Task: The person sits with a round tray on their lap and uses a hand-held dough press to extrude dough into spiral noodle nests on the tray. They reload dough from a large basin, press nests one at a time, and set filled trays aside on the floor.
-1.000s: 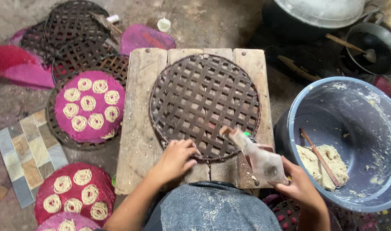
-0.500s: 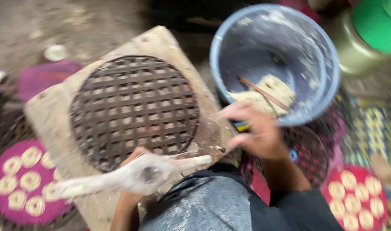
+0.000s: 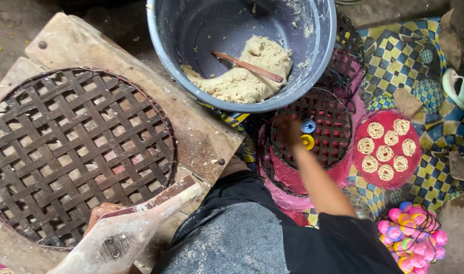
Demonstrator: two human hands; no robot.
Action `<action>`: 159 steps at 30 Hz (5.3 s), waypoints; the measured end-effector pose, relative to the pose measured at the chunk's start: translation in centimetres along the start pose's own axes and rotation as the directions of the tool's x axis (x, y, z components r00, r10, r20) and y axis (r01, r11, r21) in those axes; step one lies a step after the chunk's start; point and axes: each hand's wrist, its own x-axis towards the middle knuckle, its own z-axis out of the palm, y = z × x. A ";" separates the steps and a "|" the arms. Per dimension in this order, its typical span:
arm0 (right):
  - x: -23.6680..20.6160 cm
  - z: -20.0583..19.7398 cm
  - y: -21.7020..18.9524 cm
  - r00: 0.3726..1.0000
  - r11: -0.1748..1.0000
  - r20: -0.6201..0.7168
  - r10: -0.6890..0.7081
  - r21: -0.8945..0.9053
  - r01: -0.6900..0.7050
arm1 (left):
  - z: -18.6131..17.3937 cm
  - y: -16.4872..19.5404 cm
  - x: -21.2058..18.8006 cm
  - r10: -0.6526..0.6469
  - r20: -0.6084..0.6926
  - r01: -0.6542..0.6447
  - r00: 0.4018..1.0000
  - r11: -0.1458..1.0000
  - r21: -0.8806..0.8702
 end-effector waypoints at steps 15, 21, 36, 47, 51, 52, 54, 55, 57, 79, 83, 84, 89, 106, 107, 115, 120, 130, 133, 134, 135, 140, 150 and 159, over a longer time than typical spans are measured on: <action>-1.1 0.9 -2.3 0.963 0.876 0.249 -0.103 -0.437 0.207 | -0.2 -0.7 -0.9 0.016 -0.056 -0.015 0.998 1.000 0.019; -0.5 -9.7 -3.1 0.870 0.999 -0.493 -0.030 0.023 0.048 | -2.3 -0.8 -0.3 0.043 -0.121 -0.036 0.992 0.998 0.061; 10.8 1.9 -41.5 0.416 0.307 -0.340 -0.843 0.329 0.893 | -9.4 1.1 -6.2 0.054 -0.381 0.031 0.923 0.976 0.213; 0.5 21.1 -53.2 0.018 0.119 0.225 -0.974 0.445 0.887 | -13.8 2.0 -9.2 0.075 -0.594 0.100 0.801 0.961 0.256; -0.7 23.5 -53.2 0.018 0.122 0.236 -0.972 0.434 0.893 | -14.2 2.8 -8.1 0.084 -0.600 0.097 0.796 0.960 0.263; -0.9 24.0 -53.3 0.012 0.113 0.237 -0.972 0.417 0.902 | -14.1 3.0 -7.5 0.087 -0.595 0.093 0.799 0.960 0.265; -1.5 24.9 -53.8 -0.003 0.091 0.236 -0.972 0.383 0.919 | -14.0 3.6 -6.4 0.096 -0.579 0.080 0.810 0.959 0.270; -1.8 25.3 -54.2 -0.006 0.093 0.246 -0.969 0.388 0.917 | -13.9 3.8 -5.8 0.100 -0.567 0.072 0.817 0.959 0.272; -2.0 25.3 -55.3 -0.010 0.099 0.264 -0.965 0.396 0.913 | -13.7 4.5 -4.6 0.106 -0.531 0.055 0.841 0.959 0.278; 12.1 9.4 -50.1 0.234 0.757 0.728 -0.645 0.651 0.059 | -21.7 0.4 13.4 -0.112 -0.472 0.468 0.874 0.454 0.758; 10.4 8.5 -46.0 0.371 0.634 0.634 -0.678 0.760 -0.141 | -20.9 -2.4 13.7 -0.097 -0.571 0.556 0.815 0.411 0.723; 9.9 8.2 -45.6 0.416 0.617 0.627 -0.659 0.767 -0.177 | -20.8 -2.8 13.7 -0.044 -0.572 0.533 0.819 0.426 0.731; 8.1 7.0 -44.4 0.584 0.529 0.529 -0.616 0.827 -0.192 | -21.8 -0.7 15.3 -0.048 -0.623 0.461 0.781 0.716 0.523; 13.3 4.1 -38.4 0.848 0.269 0.047 -0.527 0.956 0.114 | -12.0 7.1 13.0 0.611 0.179 -0.466 0.771 0.350 0.813; 13.4 3.8 -38.3 0.856 0.282 0.043 -0.515 0.952 0.122 | -11.3 5.6 12.3 0.569 0.208 -0.472 0.796 0.367 0.802; 14.1 4.6 -38.9 0.814 0.358 0.071 -0.576 0.917 0.174 | -8.5 -1.9 7.2 0.375 0.297 -0.451 0.878 0.443 0.775; 13.4 6.7 -40.4 0.746 0.329 0.196 -0.637 0.944 0.034 | -8.7 -3.5 6.5 0.202 0.279 -0.344 0.939 0.492 0.800; 12.1 11.1 -50.4 -0.091 0.918 0.924 -0.373 0.352 -0.185 | -16.3 2.9 10.0 -0.086 -0.325 -0.154 0.942 0.750 -0.643; 10.3 12.0 -54.3 -0.337 0.996 0.938 -0.085 0.078 -0.035 | -17.4 3.8 11.8 0.088 -0.330 -0.341 0.940 0.245 -0.907; 10.1 11.7 -55.6 -0.344 1.000 0.939 0.008 -0.004 0.013 | -17.4 3.7 12.3 0.133 -0.342 -0.350 0.930 0.046 -0.936; 9.9 11.6 -57.0 -0.347 0.995 0.933 0.099 -0.083 0.061 | -17.5 3.4 12.5 0.113 -0.383 -0.388 0.917 0.035 -0.921; 8.4 11.5 -62.2 -0.007 0.882 1.000 -0.009 0.011 0.471 | -19.2 1.4 13.3 -0.107 -0.571 -0.571 0.814 0.035 -0.820; 4.3 11.0 -65.7 0.124 0.745 0.992 0.021 -0.099 0.660 | -20.6 -1.1 12.7 -0.058 -0.603 -0.605 0.796 -0.042 -0.795; 3.2 11.2 -67.5 0.201 0.686 0.976 -0.082 -0.092 0.722 | -22.7 1.4 13.4 -0.056 -0.638 -0.636 0.768 0.048 -0.770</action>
